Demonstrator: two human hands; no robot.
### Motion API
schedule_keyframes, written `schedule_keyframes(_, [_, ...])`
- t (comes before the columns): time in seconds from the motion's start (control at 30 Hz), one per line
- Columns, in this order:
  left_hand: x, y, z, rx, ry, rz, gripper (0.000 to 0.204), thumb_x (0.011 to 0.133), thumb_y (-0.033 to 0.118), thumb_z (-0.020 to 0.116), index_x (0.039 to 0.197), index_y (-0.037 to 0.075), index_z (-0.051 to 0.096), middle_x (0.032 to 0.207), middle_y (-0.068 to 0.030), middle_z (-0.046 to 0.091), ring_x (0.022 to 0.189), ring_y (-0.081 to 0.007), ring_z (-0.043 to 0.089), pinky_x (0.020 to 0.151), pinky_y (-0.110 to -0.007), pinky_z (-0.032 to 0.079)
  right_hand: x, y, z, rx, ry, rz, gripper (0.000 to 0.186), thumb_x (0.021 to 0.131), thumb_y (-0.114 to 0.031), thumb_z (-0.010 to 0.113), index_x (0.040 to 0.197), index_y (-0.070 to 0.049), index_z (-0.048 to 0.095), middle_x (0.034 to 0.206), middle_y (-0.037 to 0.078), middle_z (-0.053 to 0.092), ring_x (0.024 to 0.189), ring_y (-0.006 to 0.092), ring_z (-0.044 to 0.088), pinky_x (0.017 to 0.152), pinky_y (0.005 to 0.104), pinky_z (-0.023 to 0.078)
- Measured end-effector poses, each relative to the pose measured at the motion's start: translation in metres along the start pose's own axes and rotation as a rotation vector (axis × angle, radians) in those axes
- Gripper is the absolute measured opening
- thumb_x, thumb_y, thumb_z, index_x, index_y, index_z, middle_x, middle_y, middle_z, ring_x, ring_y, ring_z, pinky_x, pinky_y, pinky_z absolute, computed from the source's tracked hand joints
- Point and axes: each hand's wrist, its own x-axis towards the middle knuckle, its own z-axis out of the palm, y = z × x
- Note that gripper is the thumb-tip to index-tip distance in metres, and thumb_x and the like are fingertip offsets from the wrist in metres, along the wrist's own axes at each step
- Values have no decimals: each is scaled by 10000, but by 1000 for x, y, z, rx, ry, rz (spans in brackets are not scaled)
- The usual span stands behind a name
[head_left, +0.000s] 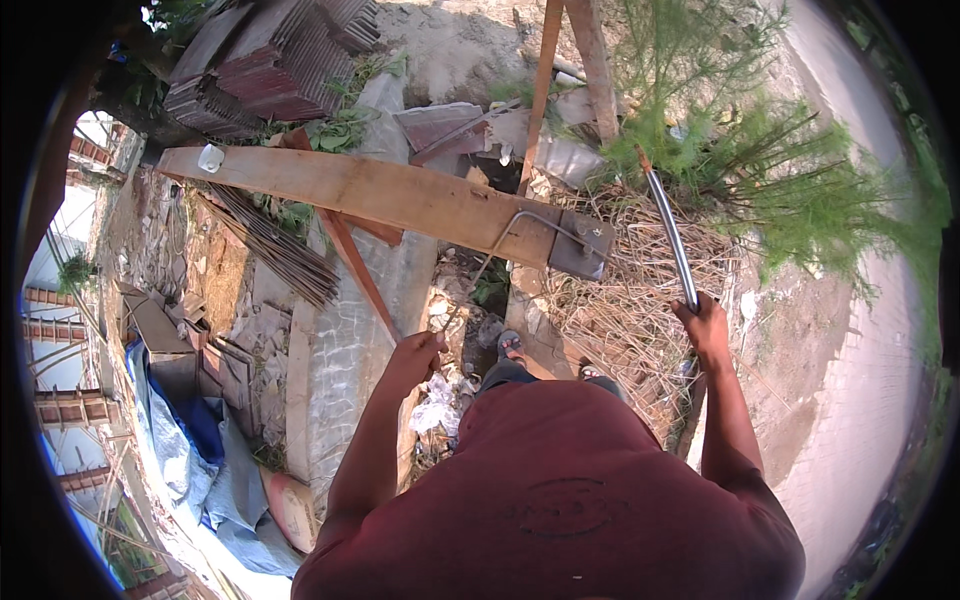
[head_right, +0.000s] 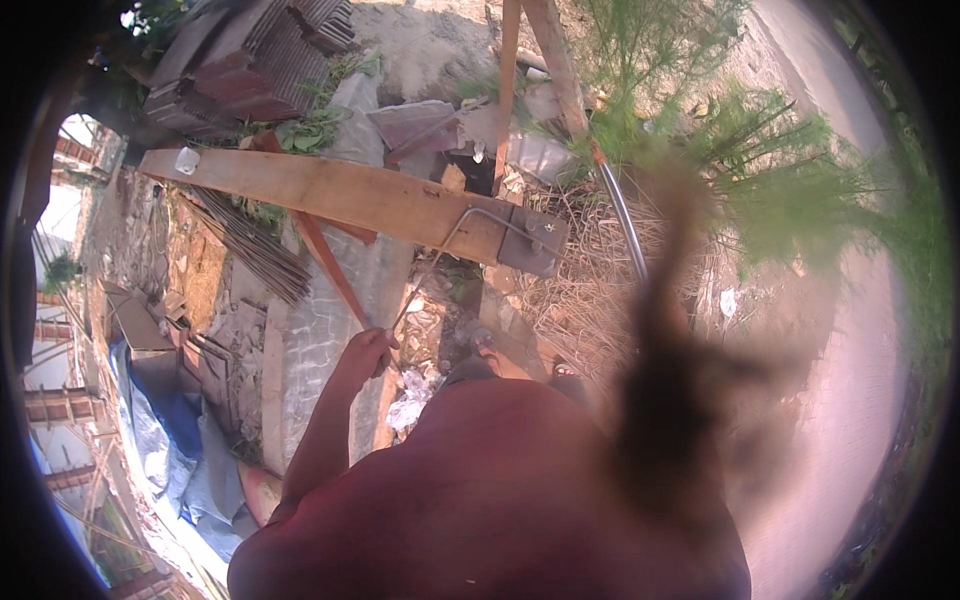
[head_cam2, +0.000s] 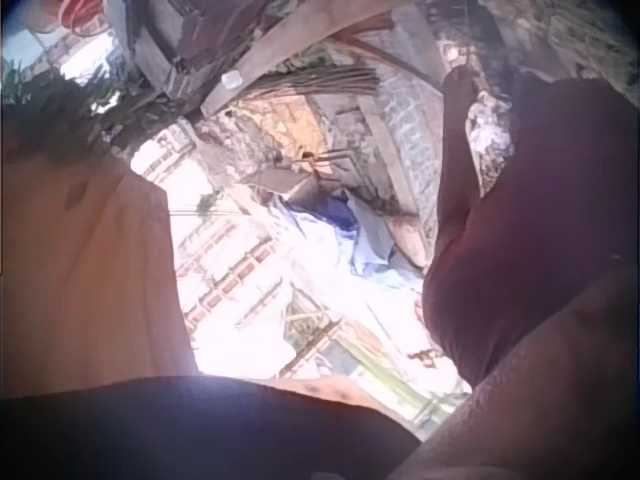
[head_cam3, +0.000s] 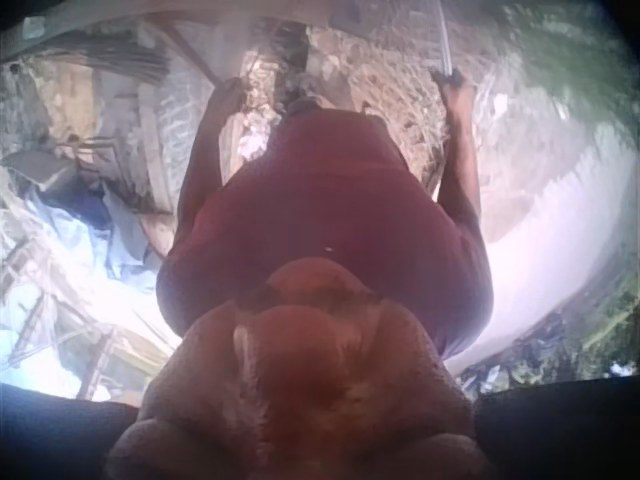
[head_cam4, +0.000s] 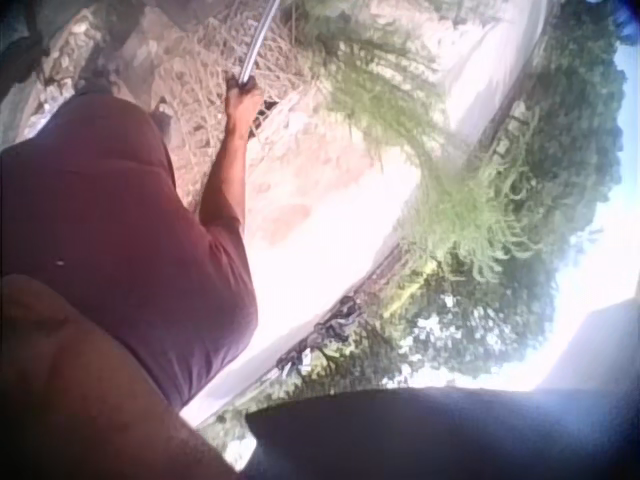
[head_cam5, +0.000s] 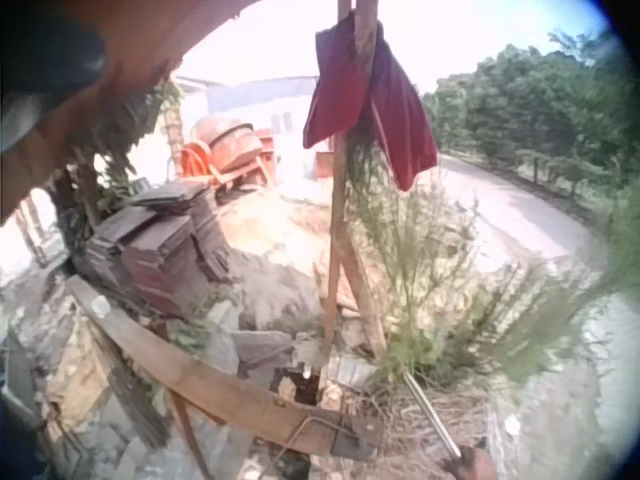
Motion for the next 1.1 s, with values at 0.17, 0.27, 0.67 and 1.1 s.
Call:
schedule_keyframes(0.17, [72, 45, 33, 142, 56, 189, 356, 936, 302, 507, 802, -12, 611, 535, -24, 480, 430, -91, 408, 426, -262, 319, -1, 6, 3, 96, -47, 31, 370, 787, -359, 677, 740, -8, 571, 556, 63, 501, 530, 161, 456, 509, 346, 373])
schedule_keyframes(0.27, [82, 51, 34, 161, 73, 197, 369, 926, 266, 515, 714, -24, 603, 509, -32, 478, 443, -109, 423, 448, -287, 337, -1, 5, -1, 70, -46, 3, 381, 791, -368, 673, 742, -9, 557, 555, 31, 461, 530, 142, 409, 498, 337, 350])
schedule_keyframes(0.67, [80, 61, 30, 119, 21, 100, 368, 927, 271, 528, 714, -24, 587, 529, -24, 480, 465, -106, 426, 461, -278, 337, 10, 55, -33, -228, 163, -309, 217, 782, -233, 626, 782, -40, 525, 643, 162, 543, 597, 350, 546, 557, 417, 420])
schedule_keyframes(1.1, [83, 51, 33, 270, 172, 126, 371, 909, 294, 530, 731, -23, 607, 527, -32, 482, 488, -123, 437, 497, -309, 357, 168, 78, -89, -647, -148, -662, 177, 668, -241, 642, 664, -79, 572, 627, 145, 587, 616, 356, 585, 553, 427, 462])
